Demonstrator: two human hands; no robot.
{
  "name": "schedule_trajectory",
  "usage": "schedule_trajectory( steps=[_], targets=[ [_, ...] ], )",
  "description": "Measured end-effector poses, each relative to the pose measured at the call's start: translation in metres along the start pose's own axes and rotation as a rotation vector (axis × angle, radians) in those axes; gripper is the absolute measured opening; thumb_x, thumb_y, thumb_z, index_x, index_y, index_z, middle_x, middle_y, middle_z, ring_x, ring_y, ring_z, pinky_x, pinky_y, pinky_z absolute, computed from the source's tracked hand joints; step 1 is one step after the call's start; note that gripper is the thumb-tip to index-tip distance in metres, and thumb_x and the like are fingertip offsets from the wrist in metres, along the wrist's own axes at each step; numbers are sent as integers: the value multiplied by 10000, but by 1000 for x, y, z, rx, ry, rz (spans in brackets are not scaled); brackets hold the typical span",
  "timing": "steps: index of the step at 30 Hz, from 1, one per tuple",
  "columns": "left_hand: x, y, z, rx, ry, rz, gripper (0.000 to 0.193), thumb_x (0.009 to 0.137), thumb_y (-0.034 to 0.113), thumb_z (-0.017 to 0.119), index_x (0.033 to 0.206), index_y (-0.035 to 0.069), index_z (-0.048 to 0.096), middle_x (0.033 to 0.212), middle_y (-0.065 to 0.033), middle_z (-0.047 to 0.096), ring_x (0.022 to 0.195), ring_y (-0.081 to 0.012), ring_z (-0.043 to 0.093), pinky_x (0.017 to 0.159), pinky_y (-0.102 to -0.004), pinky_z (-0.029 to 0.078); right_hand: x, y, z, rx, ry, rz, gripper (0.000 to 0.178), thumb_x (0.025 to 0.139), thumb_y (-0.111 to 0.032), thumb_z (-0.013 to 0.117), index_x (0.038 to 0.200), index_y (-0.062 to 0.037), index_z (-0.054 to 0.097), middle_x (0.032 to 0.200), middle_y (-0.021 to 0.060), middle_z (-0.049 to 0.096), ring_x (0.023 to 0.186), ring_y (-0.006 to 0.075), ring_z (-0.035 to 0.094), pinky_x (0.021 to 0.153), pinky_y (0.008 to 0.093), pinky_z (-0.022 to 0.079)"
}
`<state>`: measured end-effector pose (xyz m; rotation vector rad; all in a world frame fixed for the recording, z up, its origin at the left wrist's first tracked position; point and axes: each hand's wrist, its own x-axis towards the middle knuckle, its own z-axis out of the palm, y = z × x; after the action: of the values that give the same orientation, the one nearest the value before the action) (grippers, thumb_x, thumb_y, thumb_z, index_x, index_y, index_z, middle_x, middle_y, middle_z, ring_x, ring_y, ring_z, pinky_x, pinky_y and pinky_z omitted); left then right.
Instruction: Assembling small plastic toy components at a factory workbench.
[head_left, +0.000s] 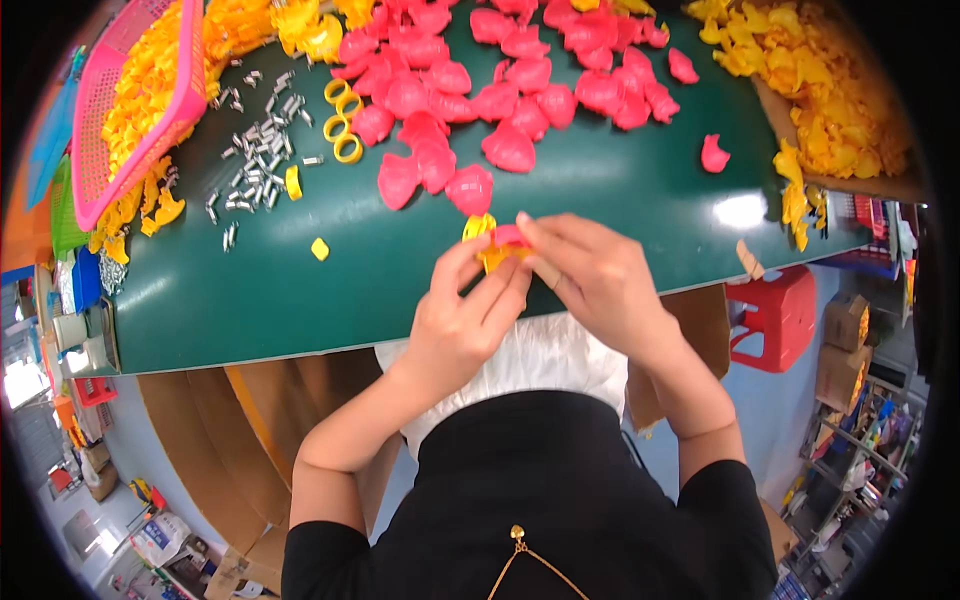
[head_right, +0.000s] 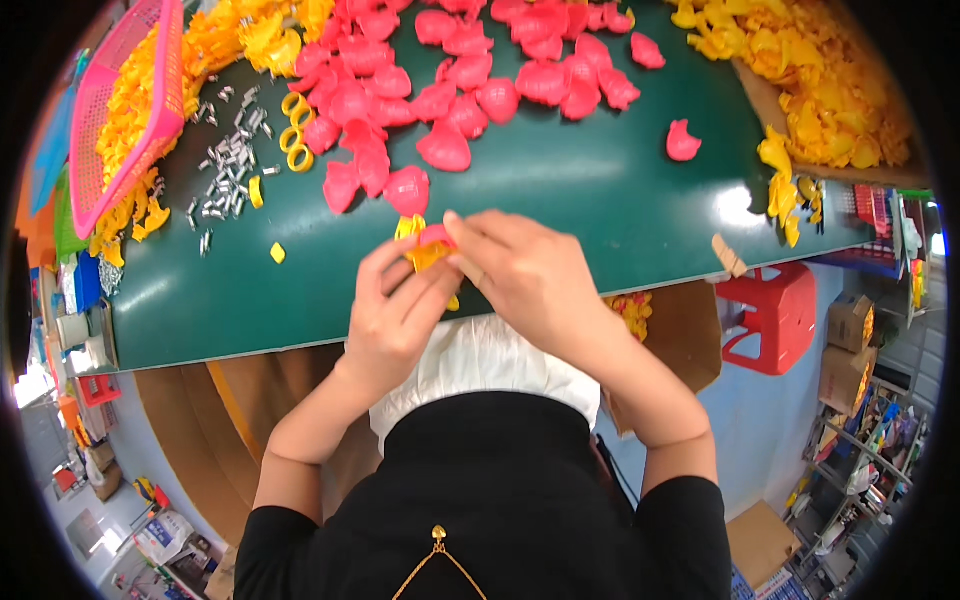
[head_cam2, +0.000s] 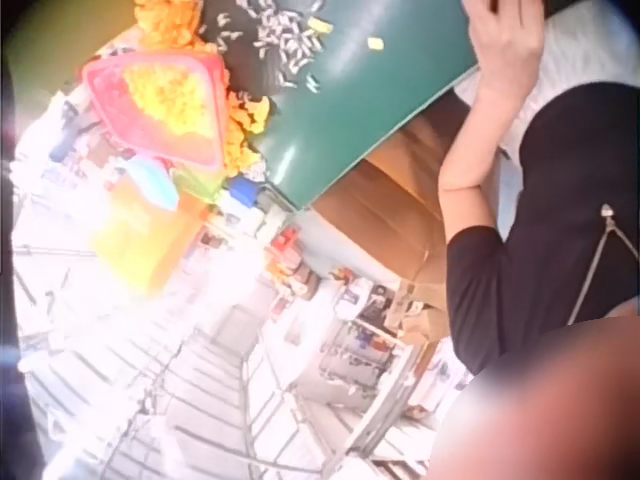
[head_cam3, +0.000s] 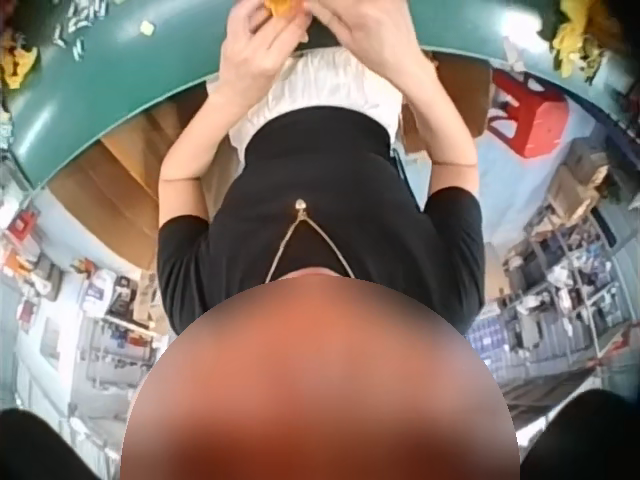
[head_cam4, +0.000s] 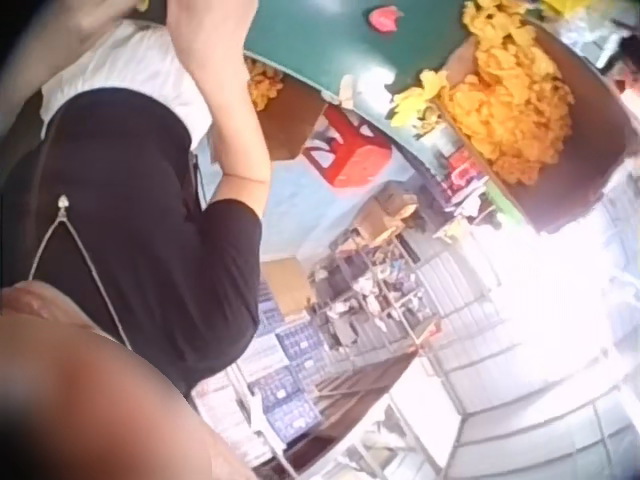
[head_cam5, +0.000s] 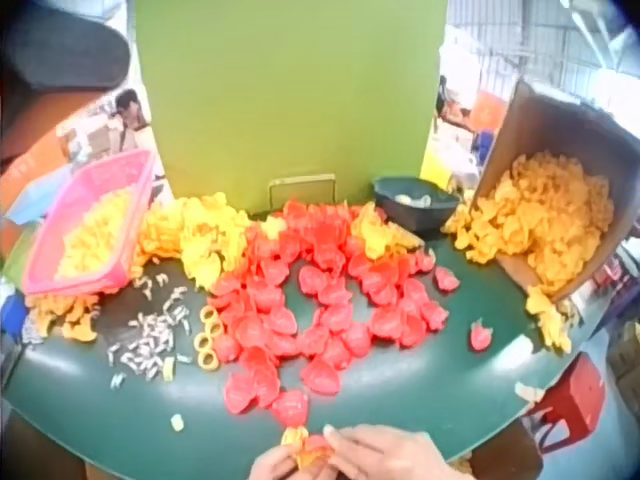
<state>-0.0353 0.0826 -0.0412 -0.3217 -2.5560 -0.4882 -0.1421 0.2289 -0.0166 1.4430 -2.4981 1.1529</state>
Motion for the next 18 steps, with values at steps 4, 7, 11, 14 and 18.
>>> schedule_trajectory(
  steps=[4, 7, 11, 14, 18],
  targets=[
    [-1, 1, -5, 56, -53, 48, 282, 725, 64, 668, 1006, 35, 686, 1018, -58, 656, 1089, -281, 533, 844, -354, 489, -8, 21, 8, 27, 1, -89, 344, 761, -6, 680, 1104, -29, 660, 934, 90, 674, 791, 273, 628, 663, 329, 523],
    [-4, -11, -16, 272, -129, 217, 221, 746, 112, 658, 959, 65, 690, 983, -31, 659, 1108, -236, 544, 875, -371, 449, -6, 22, 3, 109, -40, -134, 322, 773, -8, 682, 1093, -45, 673, 944, 85, 682, 836, 279, 622, 702, 336, 523],
    [5, -18, -21, 323, -144, 502, 122, 768, 124, 626, 866, 64, 666, 915, -48, 658, 1170, -256, 539, 925, -459, 446, 41, 34, -25, 322, -403, -18, 182, 823, -132, 679, 974, -35, 714, 859, 104, 692, 805, 239, 638, 731, 327, 506],
    [7, -13, -19, 291, -195, 435, 179, 776, 133, 622, 916, 30, 662, 929, -96, 658, 1133, -305, 570, 933, -514, 458, 116, 67, -30, 41, 61, -31, 149, 828, -102, 647, 950, -49, 714, 852, 102, 681, 755, 237, 619, 711, 338, 481],
    [8, -12, -12, 273, -112, 351, 193, 765, 117, 630, 932, 28, 663, 928, -101, 658, 1118, -314, 582, 949, -519, 449, 187, 145, -19, -411, 76, -187, 110, 780, -108, 672, 881, -88, 711, 936, 37, 606, 971, 266, 546, 847, 364, 468]
  ],
)
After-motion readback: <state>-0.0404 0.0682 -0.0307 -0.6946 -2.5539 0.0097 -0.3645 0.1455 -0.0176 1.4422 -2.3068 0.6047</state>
